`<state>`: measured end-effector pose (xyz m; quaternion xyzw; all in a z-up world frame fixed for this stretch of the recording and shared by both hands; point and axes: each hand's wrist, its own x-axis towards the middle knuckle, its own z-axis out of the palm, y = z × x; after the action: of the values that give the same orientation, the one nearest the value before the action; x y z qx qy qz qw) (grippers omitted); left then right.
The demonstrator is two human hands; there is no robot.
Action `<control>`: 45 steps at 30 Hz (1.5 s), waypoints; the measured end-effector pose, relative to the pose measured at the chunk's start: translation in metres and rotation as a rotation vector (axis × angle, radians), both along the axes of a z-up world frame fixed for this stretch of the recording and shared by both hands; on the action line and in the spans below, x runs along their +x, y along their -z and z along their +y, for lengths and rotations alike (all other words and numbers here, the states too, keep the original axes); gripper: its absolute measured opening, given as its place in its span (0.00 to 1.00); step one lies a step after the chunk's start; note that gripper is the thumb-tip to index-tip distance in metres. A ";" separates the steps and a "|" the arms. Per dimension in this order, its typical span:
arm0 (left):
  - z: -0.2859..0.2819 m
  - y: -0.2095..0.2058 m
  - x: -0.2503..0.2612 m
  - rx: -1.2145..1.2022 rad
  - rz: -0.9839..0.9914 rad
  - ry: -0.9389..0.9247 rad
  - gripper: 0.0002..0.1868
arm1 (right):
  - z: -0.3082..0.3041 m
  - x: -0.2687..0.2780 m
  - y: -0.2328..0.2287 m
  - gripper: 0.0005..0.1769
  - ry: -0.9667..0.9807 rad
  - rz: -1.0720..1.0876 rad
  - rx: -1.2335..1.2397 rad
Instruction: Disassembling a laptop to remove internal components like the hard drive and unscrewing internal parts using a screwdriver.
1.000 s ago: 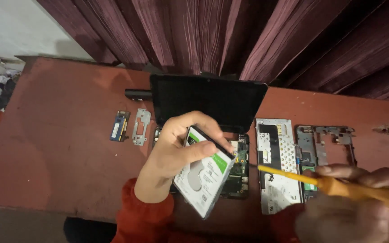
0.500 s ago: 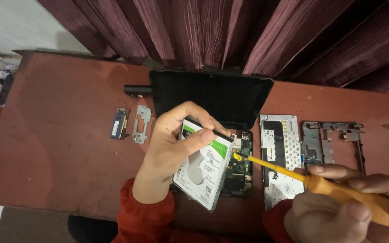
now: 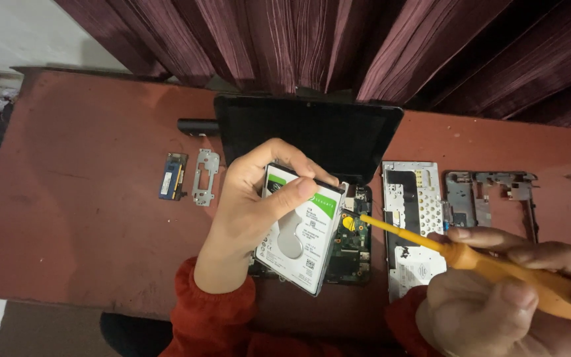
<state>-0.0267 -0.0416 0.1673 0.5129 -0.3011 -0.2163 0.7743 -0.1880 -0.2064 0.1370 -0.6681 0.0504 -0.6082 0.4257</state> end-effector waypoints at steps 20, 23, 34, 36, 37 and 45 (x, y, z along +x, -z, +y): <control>-0.001 -0.007 -0.001 0.180 -0.242 -0.171 0.03 | -0.090 0.007 -0.013 0.17 -0.769 0.239 0.193; -0.002 -0.015 -0.009 0.203 -0.228 -0.222 0.03 | -0.078 0.015 0.000 0.18 -0.375 0.212 0.068; 0.009 -0.019 -0.010 0.231 -0.331 -0.397 0.03 | -0.051 0.044 -0.041 0.28 -0.625 0.556 0.428; 0.012 -0.020 -0.010 0.247 -0.328 -0.394 0.03 | -0.044 0.044 -0.043 0.36 -0.172 0.887 0.212; 0.013 -0.019 -0.010 0.241 -0.349 -0.391 0.02 | -0.049 0.042 -0.039 0.24 -0.310 0.746 0.264; 0.010 -0.019 -0.010 0.223 -0.337 -0.367 0.02 | -0.091 0.034 -0.014 0.20 -1.160 0.289 0.512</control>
<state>-0.0368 -0.0315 0.1867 0.6699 -0.3019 -0.0161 0.6782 -0.1542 -0.2975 0.1509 -0.5396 -0.1184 -0.1524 0.8195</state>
